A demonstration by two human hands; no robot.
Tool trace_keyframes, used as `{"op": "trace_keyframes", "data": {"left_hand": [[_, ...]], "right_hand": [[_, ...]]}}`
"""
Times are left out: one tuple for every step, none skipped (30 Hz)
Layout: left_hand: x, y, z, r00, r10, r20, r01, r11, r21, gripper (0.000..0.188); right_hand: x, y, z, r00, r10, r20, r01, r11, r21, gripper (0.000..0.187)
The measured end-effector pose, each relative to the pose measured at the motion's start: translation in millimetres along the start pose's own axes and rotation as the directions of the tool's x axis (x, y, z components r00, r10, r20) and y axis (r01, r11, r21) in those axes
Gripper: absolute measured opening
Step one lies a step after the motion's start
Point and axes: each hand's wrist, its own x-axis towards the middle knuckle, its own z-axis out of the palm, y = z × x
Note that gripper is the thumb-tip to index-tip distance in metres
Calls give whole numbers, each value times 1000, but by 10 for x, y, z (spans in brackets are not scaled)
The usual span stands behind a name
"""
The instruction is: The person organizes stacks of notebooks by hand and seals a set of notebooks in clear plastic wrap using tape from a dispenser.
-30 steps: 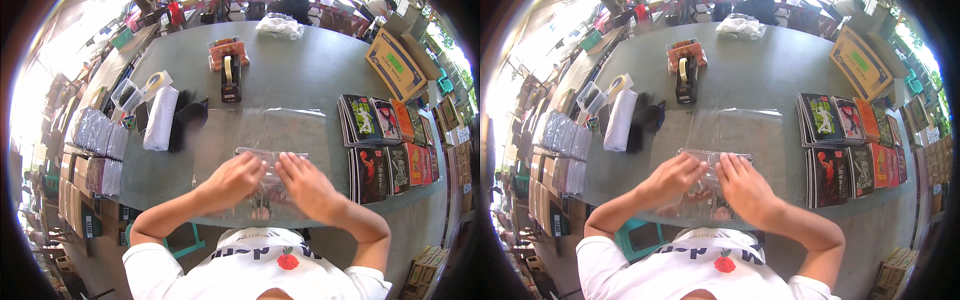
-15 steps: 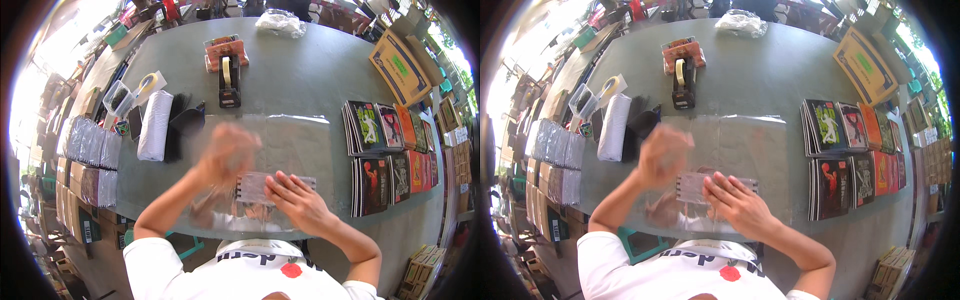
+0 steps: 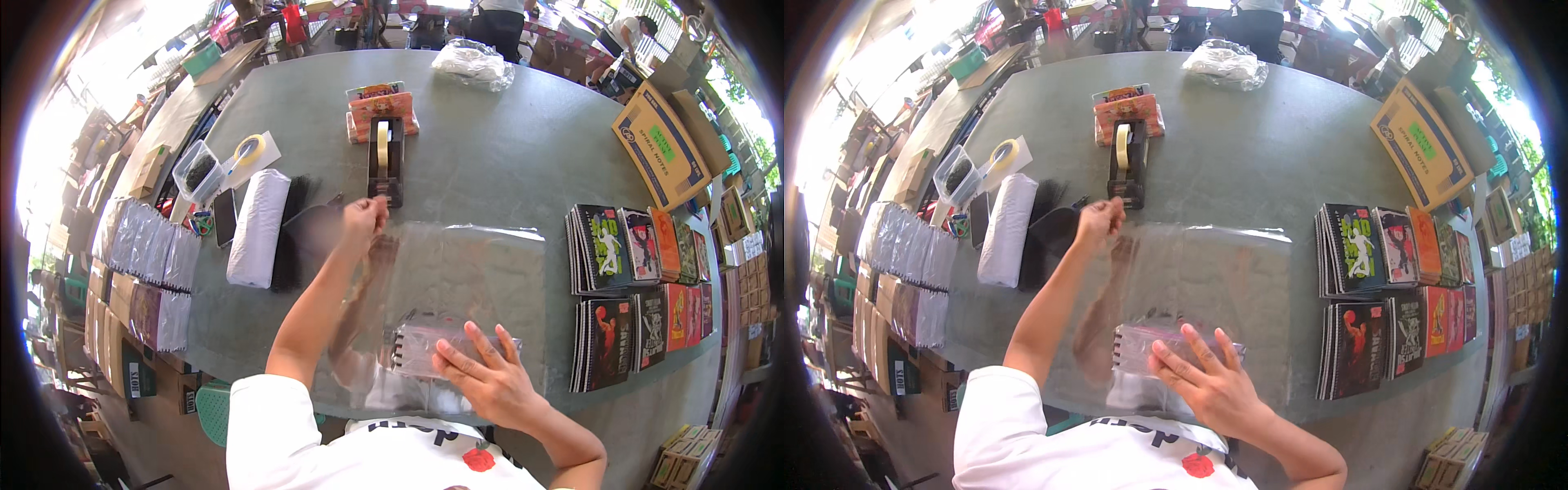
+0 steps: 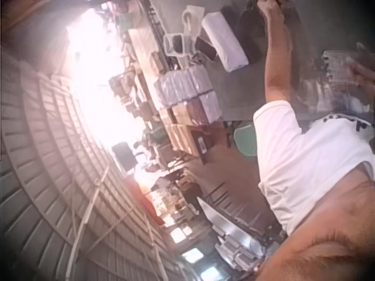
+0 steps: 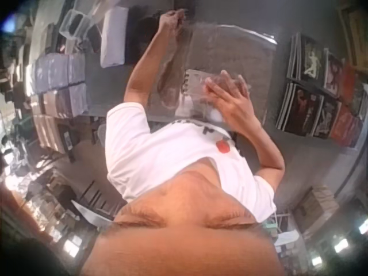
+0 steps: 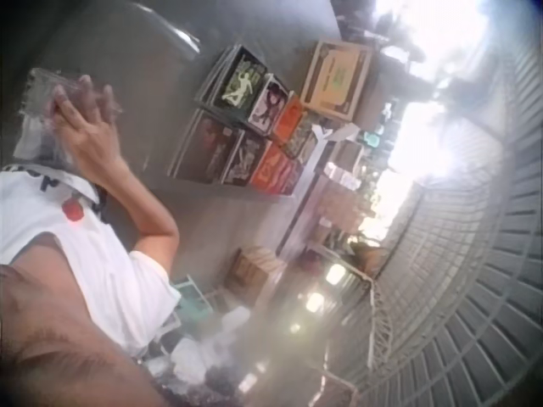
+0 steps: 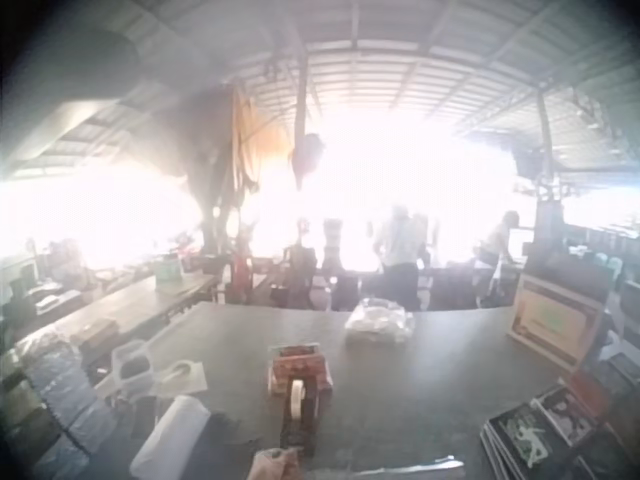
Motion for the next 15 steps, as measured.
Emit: {"op": "trace_keyframes", "data": {"left_hand": [[-60, -122, -94, 996, -94, -2, 94, 995, 23, 16], [13, -91, -314, 995, 69, -68, -44, 946, 321, 10], [71, -107, -626, 840, 539, 58, -395, 535, 747, 14], [-25, 64, -689, 880, 474, 31, -294, 492, 819, 14], [-312, 315, -562, 881, 472, -33, -298, 608, 736, 14], [-734, 633, -335, 870, 492, 37, -427, 713, 556, 15], [-1161, 813, -271, 933, 361, 4, -333, 858, 391, 24], [-1637, 849, -311, 907, 416, 61, -416, 866, 275, 38], [-2103, 736, -266, 877, 477, 55, -479, 878, 16, 46], [-2556, 580, -223, 889, 458, 34, -456, 889, -39, 47], [-2932, 433, -141, 903, 422, 82, -409, 902, -138, 44], [-3187, 295, -36, 947, 292, 132, -280, 954, -103, 35], [-3305, 212, 114, 968, 211, 136, -200, 976, -90, 32], [-3388, 116, 249, 983, 125, 136, -115, 990, -78, 30], [-3351, -12, 354, 985, 126, 122, -116, 990, -85, 30]], "right_hand": [[7, -30, -6, 1000, -16, 4, 16, 1000, 8, 52], [38, -38, -26, 1000, -29, 4, 29, 999, 16, 52], [86, -57, -53, 999, -43, 5, 43, 999, 20, 52], [117, -41, -42, 999, -49, 8, 49, 999, 19, 52], [114, -15, -43, 999, -33, 30, 32, 999, 16, 52], [70, 44, -50, 1000, 4, 20, -4, 1000, 20, 53], [50, 68, -31, 1000, 14, 5, -14, 999, 36, 53], [46, 88, -9, 1000, 7, -28, -6, 999, 34, 54], [50, 105, -3, 1000, 8, -24, -7, 999, 39, 54], [63, 108, -19, 1000, -3, -29, 4, 999, 33, 55], [84, 87, -33, 999, -27, -36, 28, 999, 28, 55], [94, 94, 0, 996, -45, -74, 47, 999, 26, 55], [102, 85, 12, 995, -65, -73, 67, 997, 27, 55], [101, 71, 19, 994, -79, -78, 81, 997, 13, 55], [76, 59, 18, 993, -86, -80, 86, 996, -8, 55]]}}
